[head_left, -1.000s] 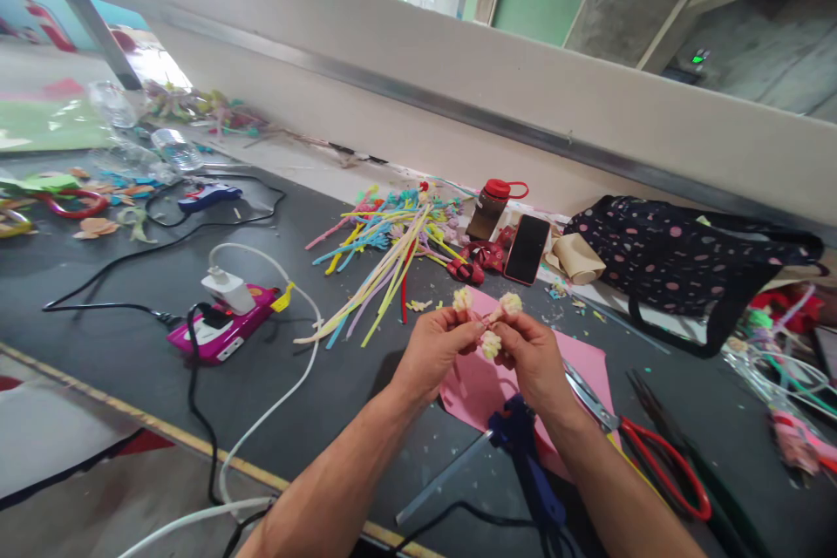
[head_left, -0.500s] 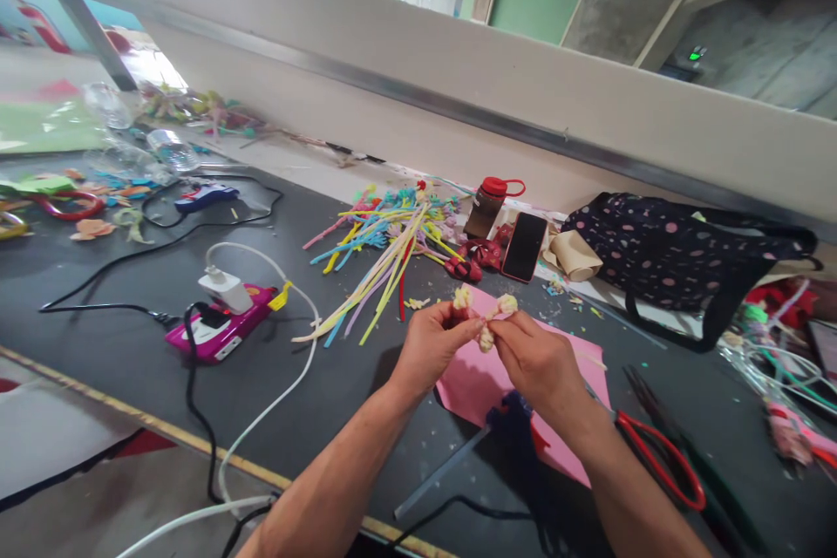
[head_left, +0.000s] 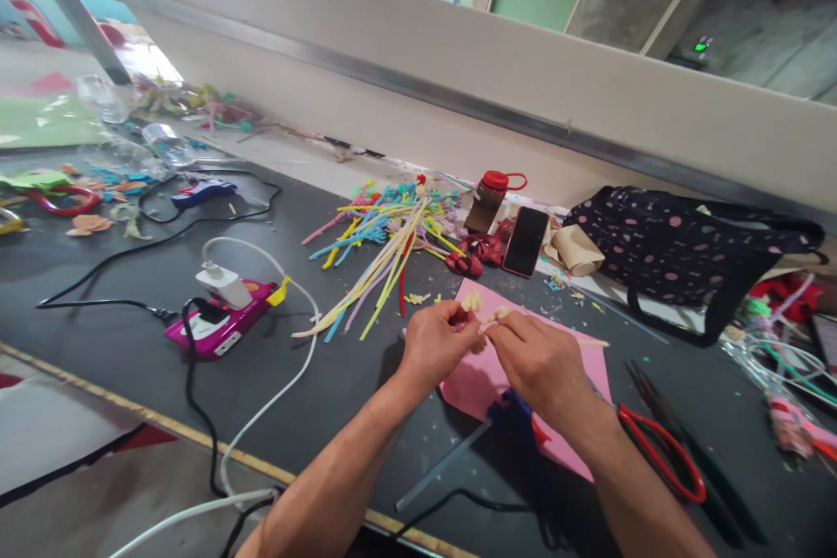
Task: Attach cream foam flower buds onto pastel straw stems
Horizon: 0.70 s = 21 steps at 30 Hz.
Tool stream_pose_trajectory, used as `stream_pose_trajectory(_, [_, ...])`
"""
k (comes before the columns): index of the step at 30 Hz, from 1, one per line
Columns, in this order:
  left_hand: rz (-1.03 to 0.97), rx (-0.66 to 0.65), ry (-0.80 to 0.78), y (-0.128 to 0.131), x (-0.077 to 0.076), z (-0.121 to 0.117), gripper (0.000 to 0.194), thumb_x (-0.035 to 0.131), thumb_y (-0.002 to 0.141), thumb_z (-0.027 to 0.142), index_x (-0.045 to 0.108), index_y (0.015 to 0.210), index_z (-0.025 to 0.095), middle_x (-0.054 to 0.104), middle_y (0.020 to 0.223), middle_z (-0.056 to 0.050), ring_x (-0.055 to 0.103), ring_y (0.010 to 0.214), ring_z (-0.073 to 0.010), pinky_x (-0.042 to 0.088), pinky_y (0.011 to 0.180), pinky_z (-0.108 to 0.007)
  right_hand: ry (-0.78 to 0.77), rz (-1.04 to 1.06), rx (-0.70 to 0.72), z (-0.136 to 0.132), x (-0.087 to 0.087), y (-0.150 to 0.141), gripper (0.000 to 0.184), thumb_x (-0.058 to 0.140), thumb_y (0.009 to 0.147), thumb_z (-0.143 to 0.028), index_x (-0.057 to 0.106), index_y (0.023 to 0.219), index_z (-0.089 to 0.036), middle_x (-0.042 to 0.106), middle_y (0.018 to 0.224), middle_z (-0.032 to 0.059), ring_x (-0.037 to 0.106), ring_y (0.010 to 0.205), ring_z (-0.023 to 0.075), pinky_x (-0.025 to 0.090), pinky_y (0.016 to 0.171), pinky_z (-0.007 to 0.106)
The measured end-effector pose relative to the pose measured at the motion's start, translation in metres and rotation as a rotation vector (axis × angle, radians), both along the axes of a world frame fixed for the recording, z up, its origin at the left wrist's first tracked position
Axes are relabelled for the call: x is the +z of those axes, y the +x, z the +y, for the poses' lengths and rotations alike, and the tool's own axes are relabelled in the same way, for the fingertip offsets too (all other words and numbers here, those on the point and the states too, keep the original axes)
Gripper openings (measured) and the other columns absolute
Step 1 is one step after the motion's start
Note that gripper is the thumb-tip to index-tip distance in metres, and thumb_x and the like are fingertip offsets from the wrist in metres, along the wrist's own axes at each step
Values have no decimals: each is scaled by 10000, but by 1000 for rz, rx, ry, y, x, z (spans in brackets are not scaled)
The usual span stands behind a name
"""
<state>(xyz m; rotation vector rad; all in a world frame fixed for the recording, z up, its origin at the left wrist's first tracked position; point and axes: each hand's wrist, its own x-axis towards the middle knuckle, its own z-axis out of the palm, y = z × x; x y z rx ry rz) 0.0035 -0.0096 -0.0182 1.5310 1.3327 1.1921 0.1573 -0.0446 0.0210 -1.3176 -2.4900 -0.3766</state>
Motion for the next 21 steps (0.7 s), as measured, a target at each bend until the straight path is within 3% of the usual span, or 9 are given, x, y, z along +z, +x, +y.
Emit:
stream_pose_trajectory(6, [130, -138, 33, -1, 3, -4, 89, 576, 618, 212, 627, 550, 186, 580, 537, 6, 451, 538, -124, 281, 520, -225, -59, 191, -66, 6, 3, 4, 169, 498, 842, -192, 661, 801, -198, 614, 756, 45, 548, 737, 149, 358, 654, 254])
stream_pose_trajectory(9, [100, -260, 55, -2, 6, -5, 99, 562, 634, 205, 622, 562, 174, 561, 548, 8, 447, 541, -116, 289, 525, -221, -285, 421, -68, 11, 6, 13, 157, 532, 804, -175, 680, 761, -207, 610, 717, 21, 558, 675, 131, 374, 605, 235])
stream_pose_trajectory(12, [-15, -429, -6, -3, 10, -8, 81, 553, 626, 170, 613, 572, 157, 526, 561, 16, 435, 546, -104, 297, 518, -211, -674, 706, 14, 19, 9, 27, 114, 588, 756, -214, 682, 695, -189, 598, 633, -2, 538, 554, 111, 380, 513, 212])
stream_pose_trajectory(15, [-171, -576, -148, -2, 13, -11, 68, 596, 615, 183, 600, 563, 140, 485, 542, 23, 399, 522, -89, 287, 486, -202, -1023, 861, 97, 29, 8, 41, 108, 660, 688, -264, 685, 670, -161, 599, 588, -8, 509, 512, 101, 374, 476, 199])
stream_pose_trajectory(18, [-331, -638, -278, 0, 12, -12, 97, 648, 602, 209, 606, 575, 127, 470, 518, 26, 366, 484, -72, 275, 462, -199, -1161, 931, 142, 36, 1, 45, 128, 703, 634, -278, 690, 655, -152, 623, 603, 1, 518, 550, 111, 391, 509, 207])
stream_pose_trajectory(21, [-510, -574, -338, 2, 10, -11, 138, 697, 585, 232, 627, 620, 118, 518, 548, 9, 411, 491, -75, 321, 488, -203, -1138, 1088, 118, 38, -11, 36, 121, 712, 619, -267, 686, 631, -150, 630, 611, 5, 521, 549, 114, 399, 514, 216])
